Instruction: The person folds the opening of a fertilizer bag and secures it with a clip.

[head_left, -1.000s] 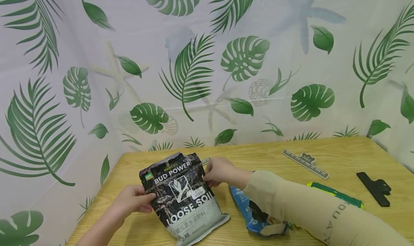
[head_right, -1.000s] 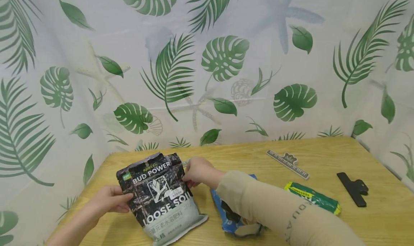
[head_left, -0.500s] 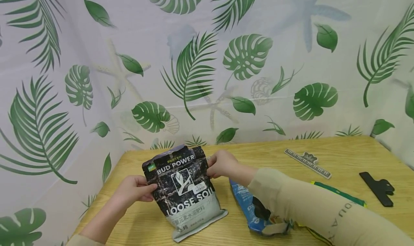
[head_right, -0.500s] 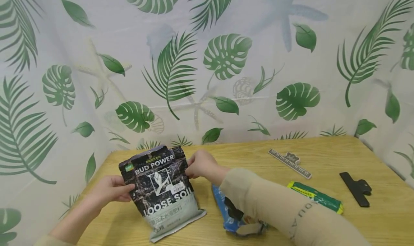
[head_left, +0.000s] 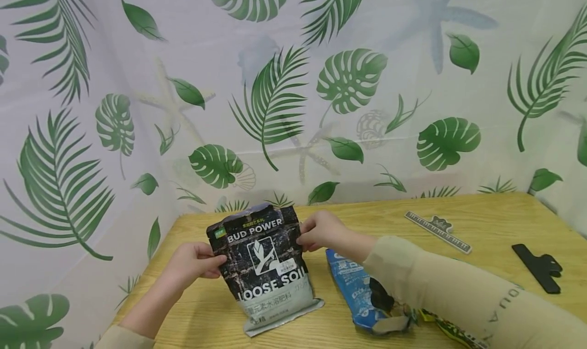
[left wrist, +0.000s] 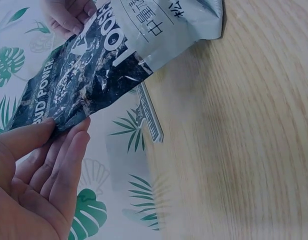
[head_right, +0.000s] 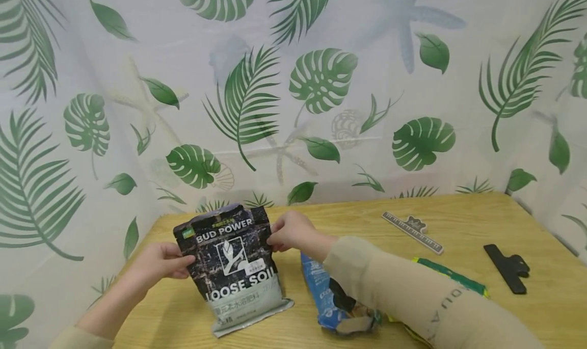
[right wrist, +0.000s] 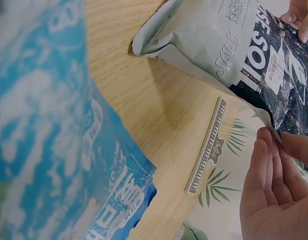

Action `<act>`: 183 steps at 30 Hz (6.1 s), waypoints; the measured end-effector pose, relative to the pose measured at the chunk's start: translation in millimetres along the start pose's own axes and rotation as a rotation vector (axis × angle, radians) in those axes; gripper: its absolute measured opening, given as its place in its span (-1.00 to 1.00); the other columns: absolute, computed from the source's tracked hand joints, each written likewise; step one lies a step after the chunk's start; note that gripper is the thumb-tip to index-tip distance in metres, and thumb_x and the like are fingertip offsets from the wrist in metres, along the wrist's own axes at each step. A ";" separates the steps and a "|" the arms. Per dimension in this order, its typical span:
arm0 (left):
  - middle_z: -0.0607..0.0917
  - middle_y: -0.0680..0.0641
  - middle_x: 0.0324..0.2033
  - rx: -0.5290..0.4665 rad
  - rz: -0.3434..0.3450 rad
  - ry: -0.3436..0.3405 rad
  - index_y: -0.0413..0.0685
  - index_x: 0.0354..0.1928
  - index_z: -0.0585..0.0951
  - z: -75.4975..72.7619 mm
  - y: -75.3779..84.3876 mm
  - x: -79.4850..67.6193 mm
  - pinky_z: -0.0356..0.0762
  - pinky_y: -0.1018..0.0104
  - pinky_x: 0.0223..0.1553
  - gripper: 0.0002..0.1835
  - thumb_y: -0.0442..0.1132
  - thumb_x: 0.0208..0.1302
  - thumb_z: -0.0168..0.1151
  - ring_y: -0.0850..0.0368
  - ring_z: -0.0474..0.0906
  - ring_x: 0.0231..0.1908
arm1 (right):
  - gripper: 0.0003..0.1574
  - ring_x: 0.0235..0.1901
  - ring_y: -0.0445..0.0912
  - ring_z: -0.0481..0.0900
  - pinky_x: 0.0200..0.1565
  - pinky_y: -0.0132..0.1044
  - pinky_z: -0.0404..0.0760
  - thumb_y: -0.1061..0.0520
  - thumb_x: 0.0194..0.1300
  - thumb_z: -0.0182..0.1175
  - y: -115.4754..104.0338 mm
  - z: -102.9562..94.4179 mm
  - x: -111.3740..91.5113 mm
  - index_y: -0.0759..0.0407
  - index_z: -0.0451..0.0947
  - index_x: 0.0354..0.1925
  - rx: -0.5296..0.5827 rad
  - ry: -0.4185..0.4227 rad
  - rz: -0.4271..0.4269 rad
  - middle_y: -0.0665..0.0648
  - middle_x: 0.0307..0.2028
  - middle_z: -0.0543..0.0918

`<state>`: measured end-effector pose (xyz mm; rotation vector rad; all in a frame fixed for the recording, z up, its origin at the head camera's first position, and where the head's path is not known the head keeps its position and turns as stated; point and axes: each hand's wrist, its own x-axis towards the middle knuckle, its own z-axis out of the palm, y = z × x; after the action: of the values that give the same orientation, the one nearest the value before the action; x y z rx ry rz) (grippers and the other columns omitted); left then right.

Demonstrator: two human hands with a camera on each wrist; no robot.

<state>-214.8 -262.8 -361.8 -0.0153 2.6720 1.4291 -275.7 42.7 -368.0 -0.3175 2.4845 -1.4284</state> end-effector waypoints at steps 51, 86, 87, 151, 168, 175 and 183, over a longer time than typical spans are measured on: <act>0.83 -0.22 -0.16 0.055 0.045 0.051 -0.32 -0.23 0.75 -8.7 23.4 25.6 0.68 -0.18 0.20 -0.85 -0.31 0.44 0.38 -0.13 0.86 -0.16 | -0.90 -0.37 -0.07 0.78 -0.20 -0.14 0.80 0.37 0.17 0.46 -10.3 -22.6 -11.8 0.29 0.80 -0.28 -0.087 0.025 -0.112 0.20 -0.34 0.85; 0.81 -0.18 -0.15 -0.034 0.106 0.032 -0.37 -0.14 0.71 -14.3 20.1 19.9 0.78 0.01 0.09 -0.83 -0.36 0.51 0.23 -0.03 0.83 -0.12 | -0.91 -0.33 -0.13 0.70 -0.24 -0.22 0.68 0.26 0.28 0.49 -9.7 -24.8 -23.7 0.25 0.77 -0.25 -0.132 0.035 -0.186 0.14 -0.32 0.82; 0.81 -0.17 -0.16 -0.032 0.111 0.034 -0.37 -0.14 0.72 -14.5 20.3 20.3 0.78 0.02 0.09 -0.83 -0.36 0.51 0.24 -0.01 0.83 -0.13 | -0.91 -0.33 -0.13 0.70 -0.24 -0.22 0.68 0.25 0.28 0.48 -9.8 -25.0 -23.5 0.25 0.77 -0.25 -0.129 0.034 -0.186 0.14 -0.33 0.82; 0.60 -0.30 0.26 0.049 0.102 0.092 -0.21 -0.32 0.74 -22.4 45.3 17.4 0.68 -0.11 0.25 -0.72 -0.18 0.54 0.29 -0.01 0.81 -0.10 | -0.77 -0.31 -0.14 0.76 -0.10 -0.21 0.82 0.19 0.50 0.33 -21.7 -40.1 -20.6 0.36 0.75 -0.03 0.059 0.058 -0.206 0.24 -0.25 0.80; 0.68 -0.15 -0.03 0.055 0.128 0.067 -0.15 -0.41 0.67 -22.9 40.0 20.4 0.67 -0.14 0.25 -0.68 -0.16 0.57 0.27 -0.07 0.81 -0.08 | -0.79 -0.27 -0.07 0.74 -0.06 -0.20 0.80 0.17 0.53 0.29 -21.9 -38.6 -21.6 0.32 0.74 -0.09 0.061 0.051 -0.181 0.16 -0.29 0.76; 0.62 0.07 -0.23 -0.027 0.130 0.051 -0.14 -0.31 0.68 -23.0 36.0 23.2 0.75 0.06 0.15 -0.71 -0.15 0.62 0.21 0.27 0.72 -0.19 | -0.79 -0.31 -0.14 0.70 -0.02 -0.18 0.79 0.16 0.56 0.26 -21.2 -37.0 -20.4 0.28 0.73 -0.17 0.063 0.052 -0.181 0.09 -0.37 0.71; 0.62 0.05 -0.13 -0.050 0.114 0.056 -0.18 -0.18 0.71 -21.4 37.6 25.3 0.73 0.06 0.18 -0.73 -0.13 0.63 0.18 0.29 0.67 -0.16 | -0.74 -0.32 -0.13 0.67 -0.04 -0.17 0.76 0.15 0.58 0.24 -21.7 -36.3 -20.0 0.22 0.68 -0.30 0.010 0.053 -0.191 0.10 -0.39 0.69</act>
<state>-244.2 -258.5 -321.4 0.0961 2.7212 1.5513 -267.4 67.7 -329.3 -0.5338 2.5465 -1.5389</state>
